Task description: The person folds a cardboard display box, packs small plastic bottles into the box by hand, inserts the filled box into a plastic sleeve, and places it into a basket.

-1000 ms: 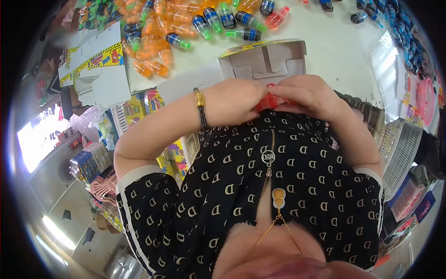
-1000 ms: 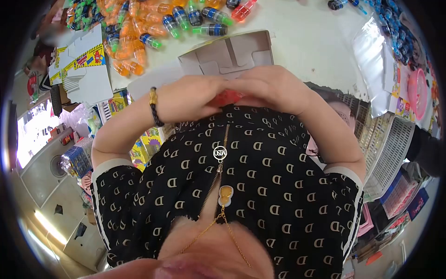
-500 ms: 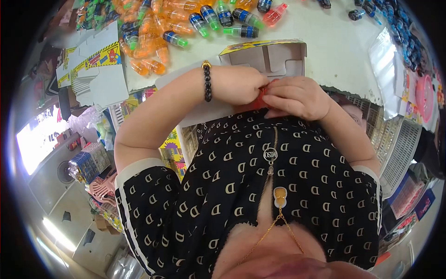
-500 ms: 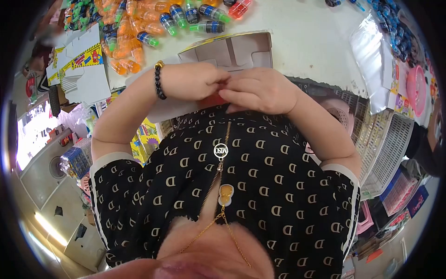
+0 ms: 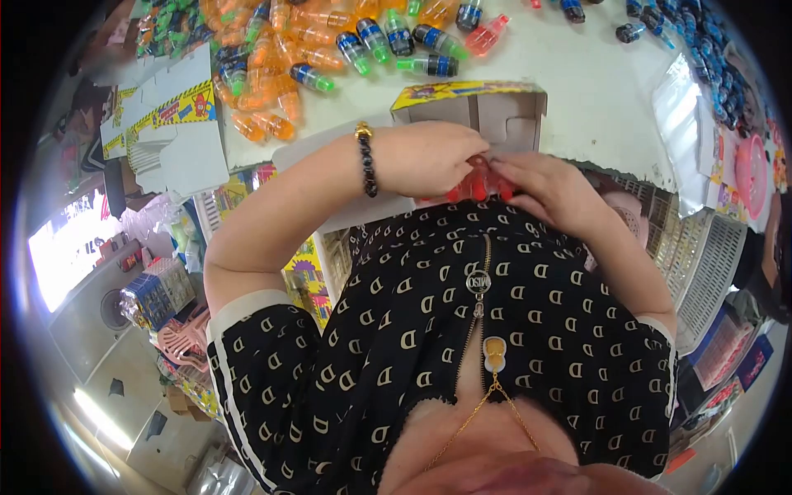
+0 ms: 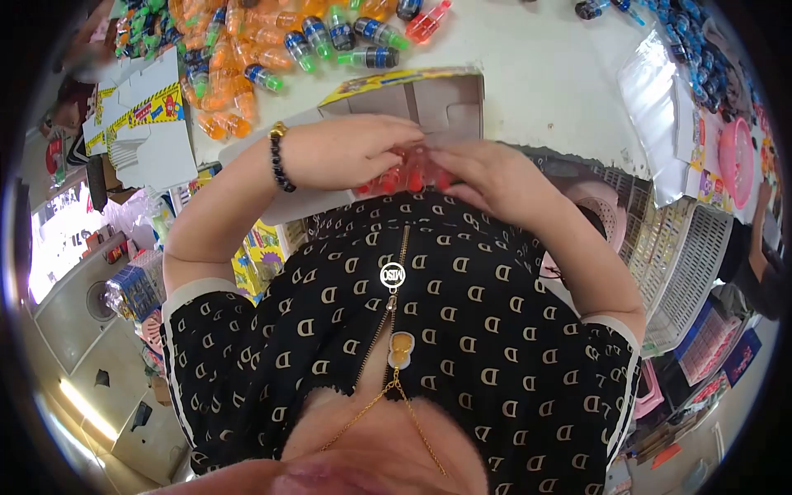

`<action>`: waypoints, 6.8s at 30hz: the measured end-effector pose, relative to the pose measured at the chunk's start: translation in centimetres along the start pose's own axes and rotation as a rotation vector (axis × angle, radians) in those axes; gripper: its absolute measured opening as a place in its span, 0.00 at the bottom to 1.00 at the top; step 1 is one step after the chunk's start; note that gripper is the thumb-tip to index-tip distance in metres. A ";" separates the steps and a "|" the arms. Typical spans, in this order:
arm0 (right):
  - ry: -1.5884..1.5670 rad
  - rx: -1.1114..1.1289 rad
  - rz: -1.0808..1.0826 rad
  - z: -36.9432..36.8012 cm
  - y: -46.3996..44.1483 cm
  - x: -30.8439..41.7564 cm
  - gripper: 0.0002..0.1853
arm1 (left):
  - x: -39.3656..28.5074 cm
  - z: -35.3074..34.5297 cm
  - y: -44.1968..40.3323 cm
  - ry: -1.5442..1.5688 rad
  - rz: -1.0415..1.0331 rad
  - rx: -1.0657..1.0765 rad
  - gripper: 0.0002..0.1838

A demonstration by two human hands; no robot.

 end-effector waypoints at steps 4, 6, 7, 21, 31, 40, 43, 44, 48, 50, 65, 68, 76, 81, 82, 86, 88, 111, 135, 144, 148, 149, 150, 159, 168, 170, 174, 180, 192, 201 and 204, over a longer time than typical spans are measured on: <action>-0.195 -0.036 -0.157 2.9 0.0 -0.2 0.24 | -2.3 6.7 -1.3 0.031 0.064 -0.220 0.14; -0.180 -0.258 -0.186 6.6 -0.1 -1.6 0.22 | -1.5 8.7 -3.6 -0.065 0.134 -0.305 0.15; -0.176 -0.474 -0.216 8.8 0.0 -2.9 0.21 | -0.8 10.0 -5.0 -0.149 0.212 -0.385 0.16; -0.066 -0.594 -0.679 9.4 -7.2 -17.8 0.19 | 1.4 15.0 -11.0 -0.384 0.374 -0.585 0.16; 0.082 -0.411 -0.552 9.0 -13.0 -17.2 0.26 | 5.1 14.3 -2.2 -0.063 0.402 -0.239 0.16; 0.660 -0.081 0.067 7.8 -18.1 -16.4 0.20 | 8.5 9.5 -3.4 -0.690 0.379 -0.207 0.14; 0.851 -0.058 0.219 8.3 -19.1 -16.9 0.18 | 6.9 11.1 -2.7 -0.608 0.345 -0.279 0.14; 0.943 -0.043 0.300 8.1 -19.3 -16.3 0.18 | 6.4 11.8 -2.3 -0.563 0.332 -0.316 0.14; 0.582 -0.392 0.065 10.8 -16.8 -14.7 0.18 | 7.0 14.3 -1.1 -0.352 0.343 -0.426 0.14; 0.473 -0.386 -0.056 11.2 -15.2 -12.1 0.18 | 7.1 15.0 0.0 -0.274 0.356 -0.448 0.15; 0.446 0.058 -0.337 7.5 -13.2 -11.6 0.18 | 3.2 15.9 2.1 0.017 0.361 -0.577 0.17; 0.588 -0.158 -0.125 11.4 -11.5 -6.4 0.15 | 1.1 14.8 5.0 0.309 0.398 -0.619 0.16; 0.669 0.149 -0.074 9.8 -8.1 5.2 0.14 | -3.5 4.2 5.7 -0.050 0.022 -0.699 0.15; 0.564 0.317 0.059 2.4 -6.2 3.5 0.16 | -2.2 0.3 4.8 -0.200 -0.100 -0.658 0.17; 0.560 0.317 0.059 1.9 -6.1 2.8 0.16 | -2.1 0.1 4.9 -0.219 -0.110 -0.636 0.17; 0.237 0.091 0.254 1.5 -5.1 1.5 0.16 | -1.1 0.8 5.3 0.069 0.122 -0.389 0.17; 0.080 -0.107 0.240 1.3 -3.7 0.3 0.17 | -1.1 0.8 5.1 0.048 0.098 -0.336 0.16; -0.179 -0.368 -0.117 9.4 -1.4 -3.7 0.19 | 1.8 12.8 -3.0 -0.156 0.202 -0.486 0.17; 0.611 -0.492 -0.767 22.2 -4.5 -24.4 0.20 | -0.2 12.8 -20.8 -0.674 0.097 -0.674 0.11; 0.419 -0.350 -0.800 23.4 -2.6 -24.3 0.27 | 1.2 13.8 -23.5 -0.788 0.025 -0.713 0.11; 0.191 -0.305 -0.845 22.7 -0.4 -25.0 0.31 | -0.3 15.6 -22.4 -0.557 -0.004 -0.776 0.10; 0.123 -0.300 -0.854 21.9 -0.2 -24.8 0.31 | -1.3 16.3 -21.1 -0.387 0.113 -0.763 0.10; 0.055 -0.292 -0.861 21.1 -0.1 -24.6 0.31 | -1.0 16.5 -20.5 -0.217 0.231 -0.745 0.11; -0.563 -0.622 -0.683 18.2 -1.9 -23.6 0.23 | 7.2 14.0 -26.0 0.405 0.397 -0.401 0.15; -0.829 -0.640 -0.475 13.5 -4.2 -15.5 0.25 | 4.0 12.8 -11.8 0.948 0.259 -0.295 0.13; -0.798 -0.685 -0.364 12.1 -4.7 -13.0 0.24 | 2.3 12.6 -8.8 0.877 0.095 -0.290 0.12; -0.879 -0.633 -0.339 9.3 -3.9 -6.7 0.24 | 0.0 10.7 -1.1 0.639 0.239 -0.245 0.14; -0.433 -0.589 -0.011 3.6 -1.8 -3.2 0.21 | -1.5 4.5 4.4 0.074 -0.031 -0.603 0.23; -0.237 -0.183 0.162 2.5 -3.0 -1.0 0.23 | -1.4 1.8 4.7 -0.158 0.048 -0.282 0.25; 0.169 -0.116 -0.080 2.4 -3.2 1.2 0.24 | -1.5 2.1 4.4 -0.122 0.096 -0.368 0.23; 0.189 -0.060 -0.152 3.5 -4.0 0.9 0.23 | -1.2 2.2 4.1 -0.029 0.185 -0.169 0.21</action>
Point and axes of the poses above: each hand's wrist, its own y-axis away from the middle knuckle, its own z-axis out of the back of the hand, x = y × z, the point moved 7 cm from there along -y, towards the middle knuckle, and after that the axes turned 13 degrees about z, right-handed, at the moved point
